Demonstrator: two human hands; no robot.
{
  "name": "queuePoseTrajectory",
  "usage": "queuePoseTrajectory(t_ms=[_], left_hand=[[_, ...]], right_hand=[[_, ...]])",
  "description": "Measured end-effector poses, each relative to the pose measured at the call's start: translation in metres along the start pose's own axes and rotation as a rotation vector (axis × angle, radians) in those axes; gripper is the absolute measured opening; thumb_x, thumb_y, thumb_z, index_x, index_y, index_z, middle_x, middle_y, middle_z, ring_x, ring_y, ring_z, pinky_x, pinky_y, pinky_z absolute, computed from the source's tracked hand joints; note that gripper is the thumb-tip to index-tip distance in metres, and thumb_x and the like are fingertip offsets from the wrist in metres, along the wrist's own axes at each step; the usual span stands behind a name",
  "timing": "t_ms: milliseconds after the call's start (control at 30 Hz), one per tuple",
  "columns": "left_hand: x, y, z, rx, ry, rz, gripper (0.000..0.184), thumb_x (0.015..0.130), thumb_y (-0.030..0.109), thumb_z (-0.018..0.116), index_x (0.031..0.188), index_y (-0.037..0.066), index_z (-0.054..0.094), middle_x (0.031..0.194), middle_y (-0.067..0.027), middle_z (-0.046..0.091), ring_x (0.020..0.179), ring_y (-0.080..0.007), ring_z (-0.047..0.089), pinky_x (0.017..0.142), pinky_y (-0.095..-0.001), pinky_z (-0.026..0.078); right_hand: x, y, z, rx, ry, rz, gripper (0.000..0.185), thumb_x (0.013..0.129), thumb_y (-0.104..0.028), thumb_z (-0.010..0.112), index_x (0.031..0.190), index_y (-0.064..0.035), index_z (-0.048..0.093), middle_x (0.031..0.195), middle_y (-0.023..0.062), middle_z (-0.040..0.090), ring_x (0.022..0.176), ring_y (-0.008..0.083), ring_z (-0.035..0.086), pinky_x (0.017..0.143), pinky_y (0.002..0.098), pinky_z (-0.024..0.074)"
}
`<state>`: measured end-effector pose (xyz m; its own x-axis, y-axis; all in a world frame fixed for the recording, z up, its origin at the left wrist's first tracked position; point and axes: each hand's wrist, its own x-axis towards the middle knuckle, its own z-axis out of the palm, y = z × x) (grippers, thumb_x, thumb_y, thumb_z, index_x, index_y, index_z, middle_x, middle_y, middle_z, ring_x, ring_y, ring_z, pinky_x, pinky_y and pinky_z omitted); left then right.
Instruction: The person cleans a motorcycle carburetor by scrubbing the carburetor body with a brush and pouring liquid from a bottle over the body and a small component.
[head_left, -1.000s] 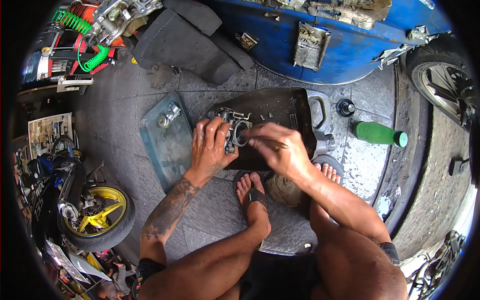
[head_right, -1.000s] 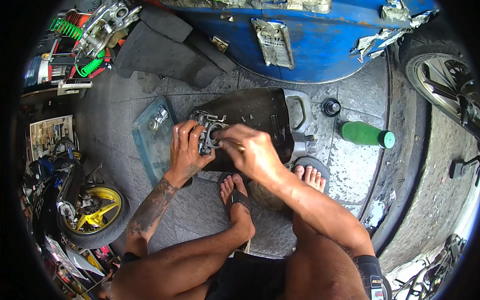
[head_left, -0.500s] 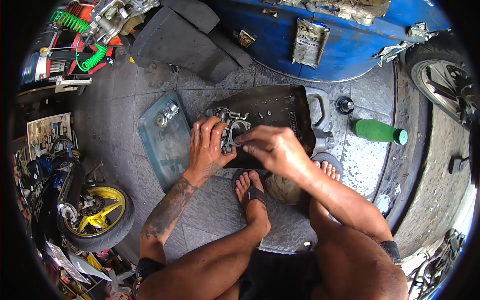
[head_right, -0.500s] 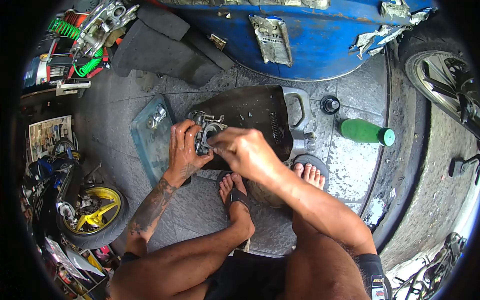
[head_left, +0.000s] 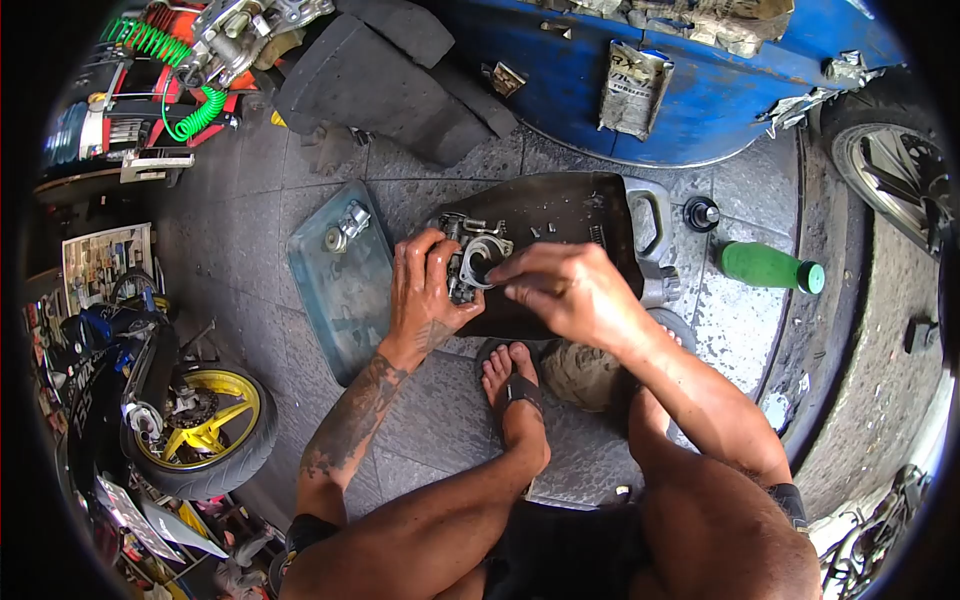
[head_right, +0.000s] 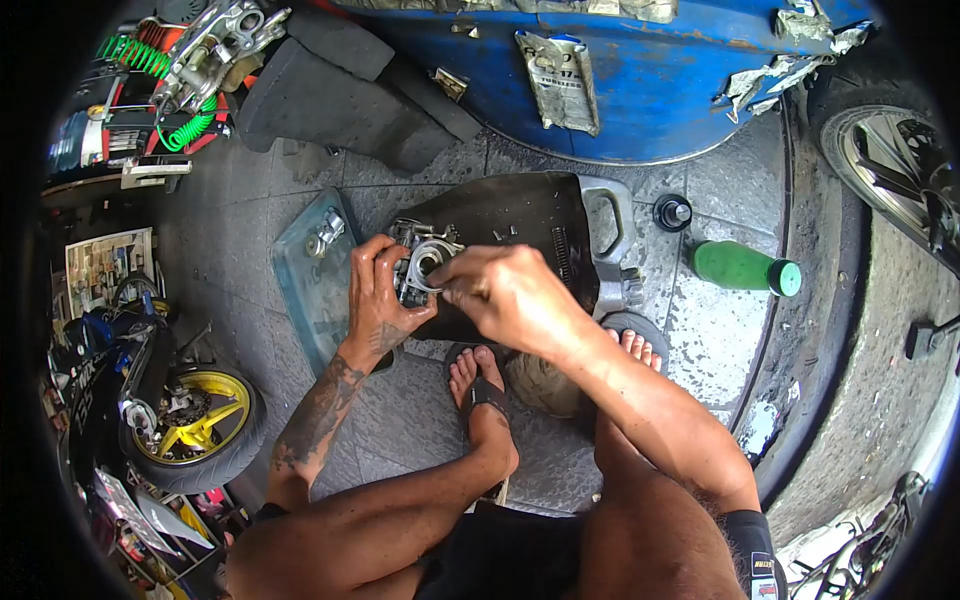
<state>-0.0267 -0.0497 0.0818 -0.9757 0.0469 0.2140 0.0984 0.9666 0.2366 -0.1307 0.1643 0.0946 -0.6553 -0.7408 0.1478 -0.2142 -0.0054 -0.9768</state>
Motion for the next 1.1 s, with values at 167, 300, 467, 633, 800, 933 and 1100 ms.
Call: queuePoseTrajectory(t_ms=[167,300,467,633,800,933,1100], left_hand=[[-0.004,-0.003,0.004,-0.087,0.002,-0.056,0.067,0.060,0.012,0.081,0.118,0.001,0.049,0.122,-0.0176,0.044,0.112,-0.0365,0.049,0.094,-0.0459,0.046],[-0.002,-0.010,0.013,-0.263,0.116,-0.216,0.066,0.064,0.010,0.079,0.121,-0.001,0.047,0.122,-0.0177,0.042,0.113,-0.0324,0.049,0.095,-0.0432,0.045],[-0.005,-0.011,0.006,-1.018,0.194,-0.812,0.047,0.080,0.016,0.071,0.121,0.001,0.054,0.118,-0.0124,0.054,0.111,-0.0240,0.053,0.097,-0.0354,0.042],[0.001,-0.008,0.004,-1.815,0.245,-1.136,0.054,0.089,0.036,0.058,0.129,0.000,0.052,0.111,-0.0196,0.066,0.098,-0.0360,0.068,0.081,-0.0396,0.059],[-0.010,0.001,0.019,-2.346,0.352,-1.155,0.069,0.085,0.050,0.056,0.132,0.000,0.052,0.129,-0.0253,0.057,0.117,-0.0480,0.055,0.100,-0.0572,0.049],[-0.008,0.017,0.030,-2.578,0.348,-1.102,0.070,0.085,0.054,0.053,0.130,0.002,0.054,0.129,-0.0234,0.057,0.119,-0.0457,0.055,0.104,-0.0599,0.045],[0.001,0.029,0.033,-2.188,0.565,-1.422,0.069,0.089,0.059,0.046,0.129,0.003,0.055,0.126,-0.0227,0.057,0.120,-0.0405,0.054,0.106,-0.0569,0.044]], right_hand=[[0.001,0.005,-0.009,-0.065,0.339,0.120,0.016,0.083,-0.001,0.068,0.098,0.0003,0.072,0.099,0.0151,0.071,0.086,0.0279,0.072,0.077,0.0341,0.0570],[-0.003,0.006,-0.009,0.089,0.184,0.091,0.015,0.084,-0.004,0.069,0.099,-0.0008,0.073,0.099,0.0132,0.072,0.088,0.0257,0.073,0.079,0.0343,0.0571],[-0.013,0.048,-0.015,-0.259,0.288,0.280,0.012,0.079,-0.003,0.069,0.091,-0.0023,0.072,0.096,0.0166,0.071,0.087,0.0311,0.071,0.077,0.0394,0.0567],[-0.019,0.060,0.000,-0.464,0.049,0.155,0.019,0.075,0.005,0.064,0.092,-0.0009,0.070,0.091,0.0194,0.069,0.086,0.0391,0.067,0.077,0.0442,0.0552],[-0.006,0.004,-0.007,0.028,0.391,0.217,0.020,0.084,-0.006,0.073,0.103,0.0009,0.072,0.100,0.0147,0.073,0.088,0.0243,0.072,0.080,0.0328,0.0557],[-0.002,-0.014,0.013,0.209,0.354,0.065,0.019,0.088,-0.007,0.070,0.106,-0.0002,0.072,0.103,0.0126,0.072,0.096,0.0201,0.069,0.085,0.0325,0.0546],[0.003,-0.017,-0.003,0.111,0.411,0.240,0.016,0.088,-0.007,0.069,0.102,0.0012,0.072,0.098,0.0131,0.074,0.088,0.0223,0.072,0.078,0.0313,0.0563]])
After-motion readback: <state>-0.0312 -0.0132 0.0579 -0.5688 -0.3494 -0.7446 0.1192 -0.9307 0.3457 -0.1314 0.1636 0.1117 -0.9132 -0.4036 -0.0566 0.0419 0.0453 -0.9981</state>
